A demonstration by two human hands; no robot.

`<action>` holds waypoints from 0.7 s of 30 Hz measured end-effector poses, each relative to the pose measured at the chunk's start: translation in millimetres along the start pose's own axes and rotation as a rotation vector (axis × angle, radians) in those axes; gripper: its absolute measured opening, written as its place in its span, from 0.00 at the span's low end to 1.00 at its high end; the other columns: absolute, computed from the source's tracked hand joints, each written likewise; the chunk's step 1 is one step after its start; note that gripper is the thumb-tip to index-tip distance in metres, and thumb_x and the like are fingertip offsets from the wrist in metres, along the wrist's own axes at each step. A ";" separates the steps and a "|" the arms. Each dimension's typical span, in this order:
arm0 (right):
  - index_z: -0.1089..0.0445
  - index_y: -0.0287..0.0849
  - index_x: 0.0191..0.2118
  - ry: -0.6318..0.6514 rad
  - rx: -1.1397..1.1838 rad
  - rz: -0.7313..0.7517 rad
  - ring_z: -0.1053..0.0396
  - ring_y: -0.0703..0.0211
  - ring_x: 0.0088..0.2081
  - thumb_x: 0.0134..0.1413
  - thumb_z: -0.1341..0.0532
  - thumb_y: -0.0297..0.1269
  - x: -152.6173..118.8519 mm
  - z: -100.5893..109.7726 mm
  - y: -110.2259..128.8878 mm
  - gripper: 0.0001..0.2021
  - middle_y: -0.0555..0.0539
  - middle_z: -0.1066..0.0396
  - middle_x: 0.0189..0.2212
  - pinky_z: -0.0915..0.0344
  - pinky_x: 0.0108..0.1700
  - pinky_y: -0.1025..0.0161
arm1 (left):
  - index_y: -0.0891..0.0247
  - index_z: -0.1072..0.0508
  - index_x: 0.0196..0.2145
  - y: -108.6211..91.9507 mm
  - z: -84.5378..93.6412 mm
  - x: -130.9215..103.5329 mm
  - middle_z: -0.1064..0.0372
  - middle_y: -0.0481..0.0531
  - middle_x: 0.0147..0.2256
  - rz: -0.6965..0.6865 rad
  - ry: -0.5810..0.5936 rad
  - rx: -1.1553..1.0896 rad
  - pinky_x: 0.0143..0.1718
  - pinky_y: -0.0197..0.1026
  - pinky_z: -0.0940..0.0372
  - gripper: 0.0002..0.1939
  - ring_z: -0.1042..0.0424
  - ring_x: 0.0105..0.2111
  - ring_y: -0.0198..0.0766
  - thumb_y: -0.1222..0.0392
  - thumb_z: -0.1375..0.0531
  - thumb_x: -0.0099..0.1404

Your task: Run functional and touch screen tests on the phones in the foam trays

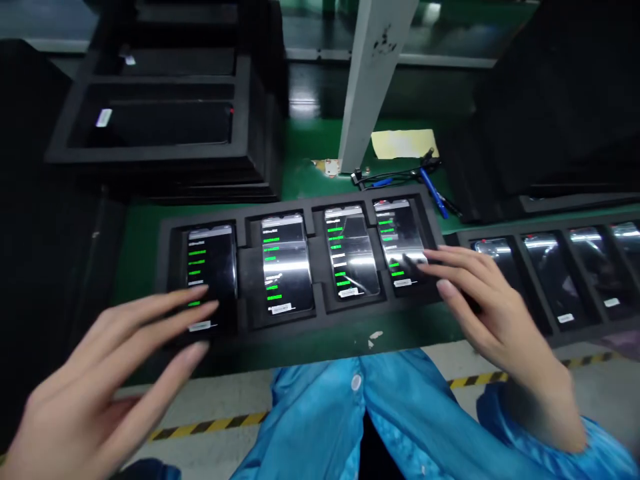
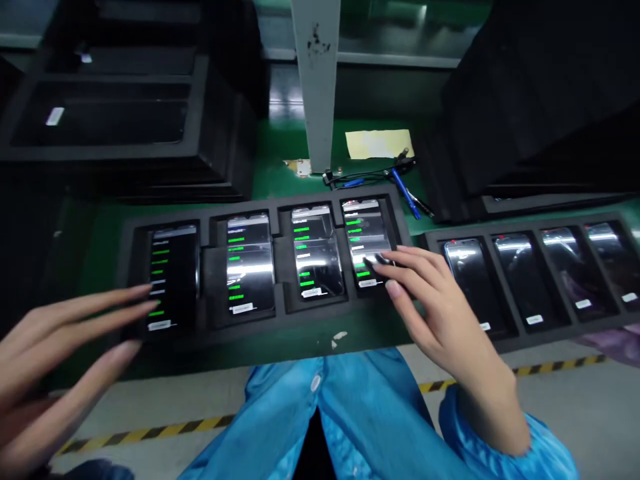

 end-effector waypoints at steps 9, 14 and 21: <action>0.33 0.49 0.70 -0.011 -0.094 0.075 0.35 0.39 0.70 0.72 0.43 0.27 -29.9 -38.3 -25.4 0.26 0.43 0.22 0.62 0.32 0.66 0.36 | 0.50 0.18 0.53 15.3 -26.8 23.7 0.20 0.53 0.57 -0.116 -0.302 0.102 0.68 0.68 0.36 0.15 0.23 0.60 0.58 0.49 0.34 0.70; 0.31 0.48 0.68 -0.041 -0.123 0.115 0.33 0.38 0.69 0.70 0.42 0.28 -24.6 -40.1 -13.6 0.24 0.42 0.22 0.61 0.34 0.66 0.37 | 0.51 0.18 0.56 25.3 -26.8 17.9 0.22 0.53 0.60 -0.078 -0.338 0.091 0.72 0.67 0.39 0.18 0.25 0.63 0.58 0.50 0.33 0.70; 0.35 0.48 0.70 0.076 -0.034 0.245 0.36 0.39 0.71 0.70 0.44 0.27 -6.4 -71.1 23.8 0.26 0.47 0.22 0.63 0.38 0.68 0.36 | 0.59 0.25 0.66 44.3 -21.2 12.6 0.29 0.63 0.67 -0.005 -0.390 0.131 0.72 0.67 0.40 0.29 0.31 0.69 0.61 0.49 0.33 0.71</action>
Point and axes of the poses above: each hand's wrist, its own x-axis towards the middle knuckle, its own z-axis out of the back of the hand, y = z × x, the point moved 9 cm from there along x, towards the middle knuckle
